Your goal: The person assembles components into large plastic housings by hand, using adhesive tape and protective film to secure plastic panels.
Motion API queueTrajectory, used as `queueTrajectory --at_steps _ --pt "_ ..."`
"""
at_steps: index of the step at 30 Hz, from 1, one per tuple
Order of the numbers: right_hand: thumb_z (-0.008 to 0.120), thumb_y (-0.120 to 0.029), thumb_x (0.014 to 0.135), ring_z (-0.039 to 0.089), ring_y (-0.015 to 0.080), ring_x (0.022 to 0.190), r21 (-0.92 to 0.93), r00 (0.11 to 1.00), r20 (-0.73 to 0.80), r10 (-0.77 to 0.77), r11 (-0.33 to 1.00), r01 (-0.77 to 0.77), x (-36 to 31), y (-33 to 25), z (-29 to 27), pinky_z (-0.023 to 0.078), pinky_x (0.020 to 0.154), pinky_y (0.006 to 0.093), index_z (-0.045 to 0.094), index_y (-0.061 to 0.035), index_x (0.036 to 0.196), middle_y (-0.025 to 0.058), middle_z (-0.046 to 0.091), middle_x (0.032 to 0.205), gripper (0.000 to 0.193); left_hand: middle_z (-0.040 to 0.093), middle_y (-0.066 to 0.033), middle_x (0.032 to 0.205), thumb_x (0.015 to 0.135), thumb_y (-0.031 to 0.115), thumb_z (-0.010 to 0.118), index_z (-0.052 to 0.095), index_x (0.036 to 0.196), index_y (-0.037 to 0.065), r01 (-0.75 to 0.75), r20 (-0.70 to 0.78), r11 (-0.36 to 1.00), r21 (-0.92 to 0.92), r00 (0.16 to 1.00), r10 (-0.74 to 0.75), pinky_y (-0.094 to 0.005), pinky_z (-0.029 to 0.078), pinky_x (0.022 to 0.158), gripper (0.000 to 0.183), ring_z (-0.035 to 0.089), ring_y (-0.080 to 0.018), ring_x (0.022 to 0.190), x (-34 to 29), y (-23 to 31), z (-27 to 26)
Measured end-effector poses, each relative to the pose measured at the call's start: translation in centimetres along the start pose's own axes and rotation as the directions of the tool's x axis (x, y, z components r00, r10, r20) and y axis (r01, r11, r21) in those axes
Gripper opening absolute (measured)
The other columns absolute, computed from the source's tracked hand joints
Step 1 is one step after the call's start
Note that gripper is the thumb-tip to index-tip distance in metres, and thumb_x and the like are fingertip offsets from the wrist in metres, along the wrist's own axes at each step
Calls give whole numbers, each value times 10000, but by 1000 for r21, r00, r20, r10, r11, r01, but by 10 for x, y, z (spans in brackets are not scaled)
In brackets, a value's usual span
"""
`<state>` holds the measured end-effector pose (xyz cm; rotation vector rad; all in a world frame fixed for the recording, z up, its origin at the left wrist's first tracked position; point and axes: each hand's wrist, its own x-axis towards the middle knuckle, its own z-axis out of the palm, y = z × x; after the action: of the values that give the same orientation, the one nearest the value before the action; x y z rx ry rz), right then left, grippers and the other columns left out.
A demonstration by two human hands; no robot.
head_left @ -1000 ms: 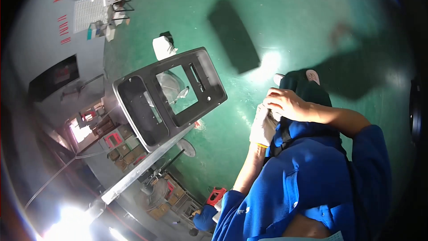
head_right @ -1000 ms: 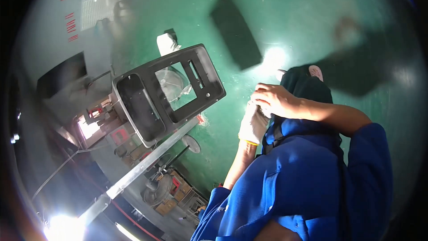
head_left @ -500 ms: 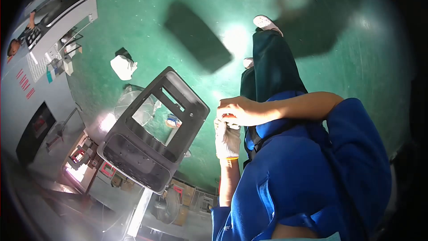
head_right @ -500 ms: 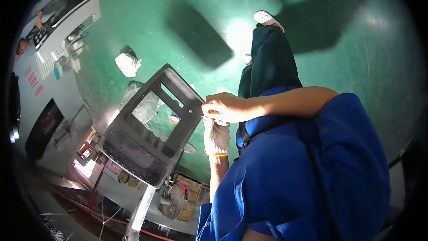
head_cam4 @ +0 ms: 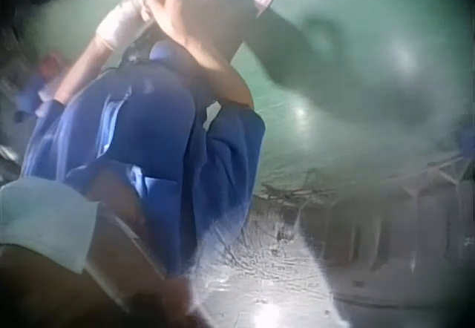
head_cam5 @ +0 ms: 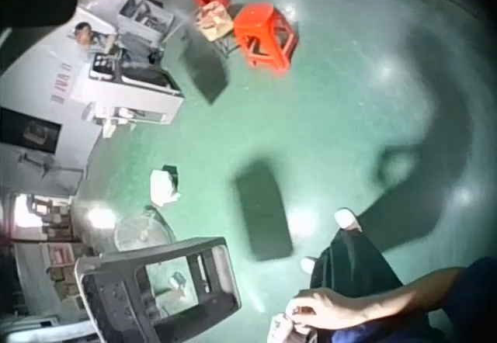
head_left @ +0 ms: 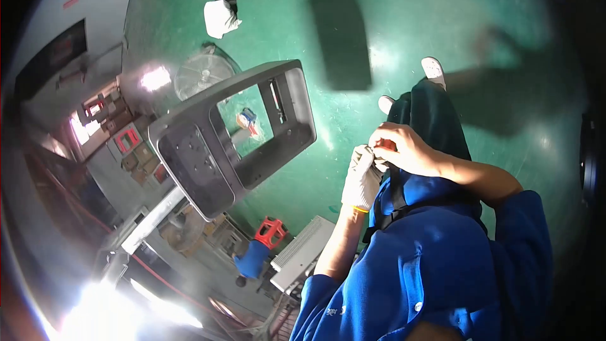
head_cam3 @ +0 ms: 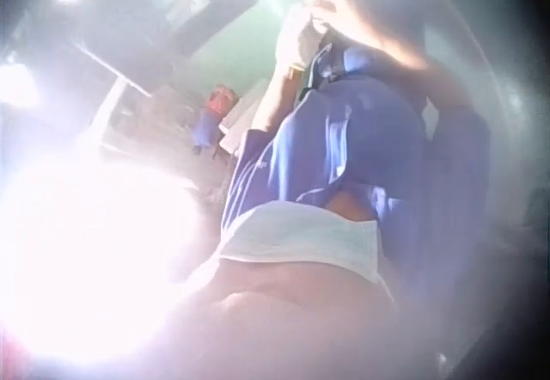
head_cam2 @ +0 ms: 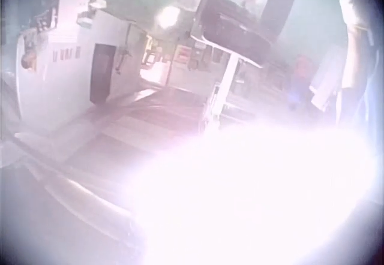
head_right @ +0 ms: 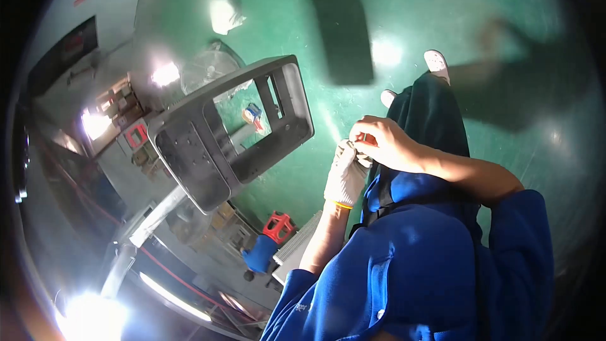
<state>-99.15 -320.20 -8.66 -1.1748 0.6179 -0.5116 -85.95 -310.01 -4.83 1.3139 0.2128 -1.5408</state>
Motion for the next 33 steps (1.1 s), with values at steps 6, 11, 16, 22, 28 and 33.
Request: queueTrajectory --at_steps 6,11,16,22,28,33 --pt "602 -10 856 569 122 685 -89 996 90 18 996 -10 7 -1 5 473 626 262 546 -9 845 59 540 799 57 563 8 938 921 215 616 512 979 118 -38 -28 997 -73 999 37 -260 481 776 154 565 -96 841 -3 -9 -7" --pt "583 -16 873 510 72 673 56 988 130 85 994 -93 21 4 12 439 614 248 536 -20 845 5 523 753 55 498 30 789 984 356 500 528 929 103 -32 -148 988 -150 989 10 -233 402 647 260 455 -73 685 -2 -7 -16" --pt "551 -119 941 520 65 665 224 953 175 247 933 -283 39 7 30 457 613 231 547 -23 861 -10 535 746 126 318 90 593 962 368 542 569 903 118 -108 -330 985 -137 942 58 -219 262 465 258 282 -49 495 -21 9 -64" --pt "553 -85 939 534 62 691 366 940 188 284 868 -336 35 34 39 469 629 228 560 -28 865 6 578 798 93 252 85 573 891 404 639 532 794 135 -321 -737 947 -25 646 200 -222 192 441 305 221 -56 480 -26 37 -186" --pt "569 -48 914 534 61 703 428 915 174 363 809 -402 28 51 32 463 645 213 572 -26 881 15 596 844 40 322 44 575 864 371 651 407 665 167 -209 -842 923 323 383 381 -249 273 430 375 318 -85 462 -14 78 -272" --pt "586 -65 902 527 71 717 455 902 187 389 780 -430 39 51 18 456 657 224 573 -32 907 3 562 821 36 326 45 600 902 299 583 470 810 160 -186 -798 900 394 416 435 -246 278 435 201 328 -77 480 9 102 -289"
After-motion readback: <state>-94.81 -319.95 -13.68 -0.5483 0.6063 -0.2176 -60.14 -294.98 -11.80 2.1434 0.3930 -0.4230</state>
